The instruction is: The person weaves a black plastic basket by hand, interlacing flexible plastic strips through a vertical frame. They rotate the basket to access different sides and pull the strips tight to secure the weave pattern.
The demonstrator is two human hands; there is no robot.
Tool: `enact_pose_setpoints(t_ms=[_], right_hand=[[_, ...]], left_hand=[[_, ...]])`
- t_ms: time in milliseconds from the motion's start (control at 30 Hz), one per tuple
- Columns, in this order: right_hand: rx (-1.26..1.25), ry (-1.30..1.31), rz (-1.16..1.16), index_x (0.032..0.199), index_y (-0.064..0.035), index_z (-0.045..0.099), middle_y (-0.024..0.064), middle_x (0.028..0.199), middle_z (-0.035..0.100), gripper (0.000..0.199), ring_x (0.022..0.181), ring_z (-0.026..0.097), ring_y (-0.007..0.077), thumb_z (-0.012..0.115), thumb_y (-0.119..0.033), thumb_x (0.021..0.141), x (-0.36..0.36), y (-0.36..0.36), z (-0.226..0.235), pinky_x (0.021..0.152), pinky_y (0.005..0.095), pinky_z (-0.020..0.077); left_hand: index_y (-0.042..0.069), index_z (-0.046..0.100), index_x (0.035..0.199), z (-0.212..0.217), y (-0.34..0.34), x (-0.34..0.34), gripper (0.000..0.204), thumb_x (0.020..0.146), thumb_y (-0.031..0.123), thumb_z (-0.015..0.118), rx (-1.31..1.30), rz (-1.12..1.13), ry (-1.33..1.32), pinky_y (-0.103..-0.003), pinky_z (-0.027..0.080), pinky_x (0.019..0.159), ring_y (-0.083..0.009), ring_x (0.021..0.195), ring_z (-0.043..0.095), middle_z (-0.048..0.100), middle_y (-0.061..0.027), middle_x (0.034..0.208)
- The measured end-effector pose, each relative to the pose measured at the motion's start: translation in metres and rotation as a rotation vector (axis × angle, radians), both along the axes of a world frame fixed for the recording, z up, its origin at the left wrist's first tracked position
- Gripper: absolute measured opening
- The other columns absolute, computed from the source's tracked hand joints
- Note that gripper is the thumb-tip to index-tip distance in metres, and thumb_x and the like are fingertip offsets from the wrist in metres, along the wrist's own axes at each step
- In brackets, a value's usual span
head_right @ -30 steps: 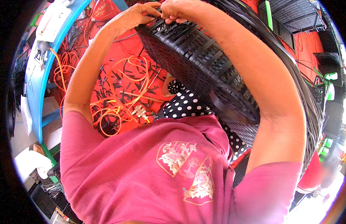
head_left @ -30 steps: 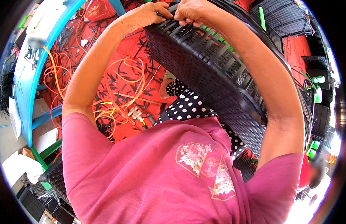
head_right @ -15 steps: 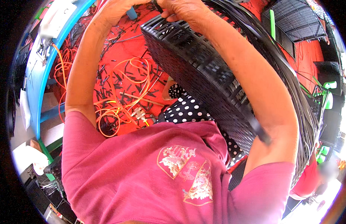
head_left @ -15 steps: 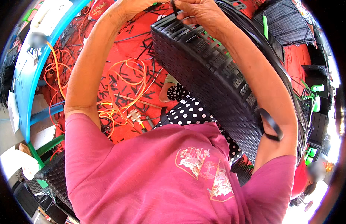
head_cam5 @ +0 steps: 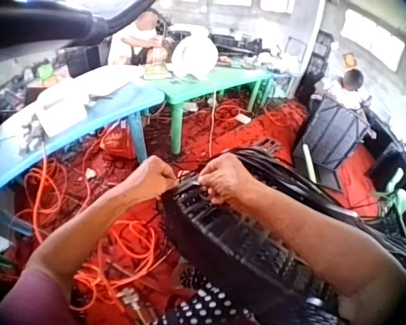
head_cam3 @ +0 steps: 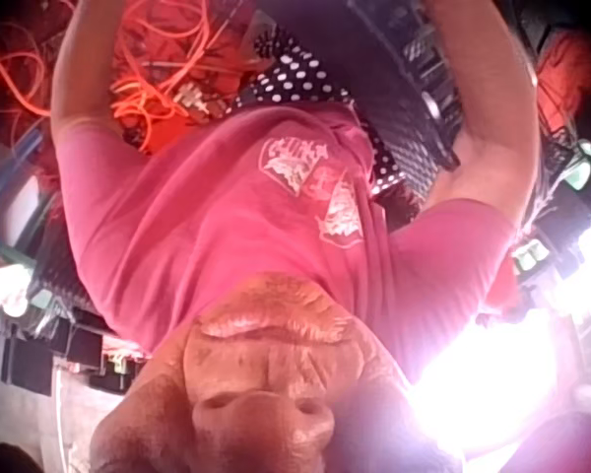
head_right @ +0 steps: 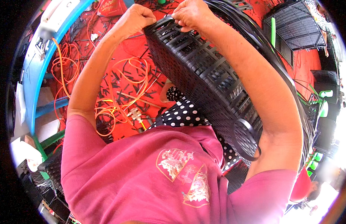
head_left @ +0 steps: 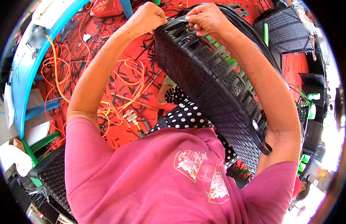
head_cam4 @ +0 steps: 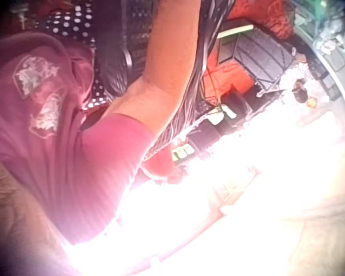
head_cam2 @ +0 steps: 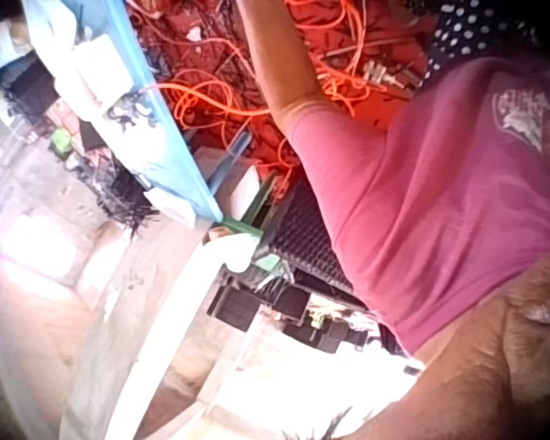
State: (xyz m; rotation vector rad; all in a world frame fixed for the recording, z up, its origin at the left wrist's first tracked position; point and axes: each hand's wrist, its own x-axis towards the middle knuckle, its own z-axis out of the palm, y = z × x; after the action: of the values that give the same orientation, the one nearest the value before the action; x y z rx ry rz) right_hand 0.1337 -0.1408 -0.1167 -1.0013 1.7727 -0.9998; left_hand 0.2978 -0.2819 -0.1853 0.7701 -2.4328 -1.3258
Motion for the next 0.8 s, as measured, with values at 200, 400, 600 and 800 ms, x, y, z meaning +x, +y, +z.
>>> enact_pose_setpoints(t_ms=[200,400,600,800], right_hand=[[0.086,0.132,0.113,0.086,-0.0034,0.067,0.0003,0.066,0.061,0.011,0.050,0.051,0.0044,0.066,-0.014,0.083,-0.016,-0.005,-0.013,0.043,0.0214,0.0436],[0.105,0.077,0.060,0.082,-0.0014,0.069,0.0027,0.066,0.062,0.008,0.052,0.054,0.0072,0.066,-0.009,0.080,-0.005,0.009,0.004,0.044,0.0242,0.0500],[0.063,-0.092,0.001,0.093,-0.0013,0.066,0.0010,0.074,0.062,0.013,0.060,0.056,0.0056,0.066,-0.012,0.086,-0.005,0.032,0.010,0.053,0.0226,0.0530],[0.013,-0.158,-0.102,0.091,-0.0010,0.066,0.0014,0.074,0.063,0.012,0.057,0.055,0.0056,0.067,-0.011,0.085,0.001,0.042,0.009,0.052,0.0222,0.0522]], left_hand=[[0.000,0.068,0.083,0.018,0.018,0.007,0.017,0.083,0.017,0.067,0.020,-0.042,0.073,-0.026,0.047,0.054,-0.0084,0.062,0.056,0.064,-0.0018,0.070],[-0.005,0.068,0.086,0.021,0.046,0.014,0.018,0.080,0.012,0.067,-0.264,0.095,0.177,-0.030,0.048,0.059,-0.0106,0.064,0.058,0.064,-0.0081,0.067],[-0.001,0.067,0.082,0.012,0.071,0.014,0.006,0.078,0.001,0.065,-0.366,0.276,0.341,-0.031,0.046,0.058,-0.0217,0.061,0.061,0.062,-0.0148,0.069],[0.002,0.065,0.078,0.039,0.073,0.014,0.017,0.073,0.016,0.071,-0.583,0.125,0.162,-0.042,0.047,0.064,-0.0345,0.071,0.062,0.062,-0.0158,0.073]])
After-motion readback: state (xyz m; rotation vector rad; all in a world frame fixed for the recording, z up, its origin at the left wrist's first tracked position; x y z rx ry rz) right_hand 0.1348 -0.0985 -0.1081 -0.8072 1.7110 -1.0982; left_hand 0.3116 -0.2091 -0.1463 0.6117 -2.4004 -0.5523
